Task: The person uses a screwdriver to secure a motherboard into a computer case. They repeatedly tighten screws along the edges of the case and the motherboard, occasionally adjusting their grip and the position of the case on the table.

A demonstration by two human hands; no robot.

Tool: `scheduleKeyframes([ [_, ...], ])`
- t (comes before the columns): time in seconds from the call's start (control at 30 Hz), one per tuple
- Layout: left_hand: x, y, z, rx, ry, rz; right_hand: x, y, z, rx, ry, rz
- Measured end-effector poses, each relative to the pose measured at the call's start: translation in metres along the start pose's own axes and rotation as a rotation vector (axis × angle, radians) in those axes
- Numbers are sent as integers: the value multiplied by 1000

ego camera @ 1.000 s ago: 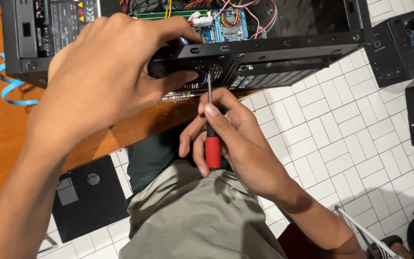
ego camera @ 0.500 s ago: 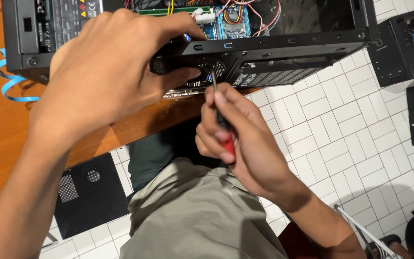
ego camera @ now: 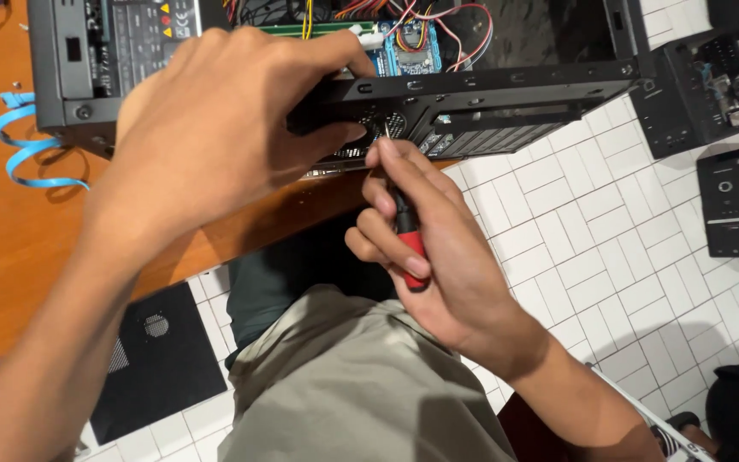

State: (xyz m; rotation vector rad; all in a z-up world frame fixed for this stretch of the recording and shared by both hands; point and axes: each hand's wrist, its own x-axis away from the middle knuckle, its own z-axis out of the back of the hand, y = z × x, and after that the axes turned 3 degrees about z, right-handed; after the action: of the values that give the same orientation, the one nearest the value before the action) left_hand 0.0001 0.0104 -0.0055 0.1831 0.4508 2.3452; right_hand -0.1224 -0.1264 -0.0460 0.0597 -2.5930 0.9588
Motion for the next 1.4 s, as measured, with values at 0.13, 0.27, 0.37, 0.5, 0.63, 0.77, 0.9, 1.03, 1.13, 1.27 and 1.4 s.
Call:
scheduleKeyframes([
  [0.13,3,-8,-5,-30,74,-132,-1,11,-4,67,7,106],
  [0.27,1,-12,-8,-91,71,-150,-4,7,5,-215,-167,-37],
  [0.37,-1,-14,-10,-74,97,-176,-7,4,12,-252,-204,-45],
  [0.5,-2,-13,-7,-77,78,-173,-10,5,16,-342,-275,-55],
  [0.63,-4,-7,0,-63,-11,-117,-8,6,6,-125,-199,-9],
  [0.77,-6,-4,4,31,-77,-198,-7,4,-2,88,-138,62],
  [0.9,-4,-7,-8,72,10,-218,-4,8,-5,168,-59,108],
  [1.03,-4,-11,-11,161,94,-201,-4,7,-8,299,-27,88],
  [1.13,-8,-21,-18,256,153,-286,-5,2,-13,267,-22,7],
  [1.27,-10,-25,-20,343,224,-360,-8,-7,-8,41,-121,-170],
  [1.4,-12,-33,-30,394,333,-435,-14,-8,17,-244,-289,-277],
])
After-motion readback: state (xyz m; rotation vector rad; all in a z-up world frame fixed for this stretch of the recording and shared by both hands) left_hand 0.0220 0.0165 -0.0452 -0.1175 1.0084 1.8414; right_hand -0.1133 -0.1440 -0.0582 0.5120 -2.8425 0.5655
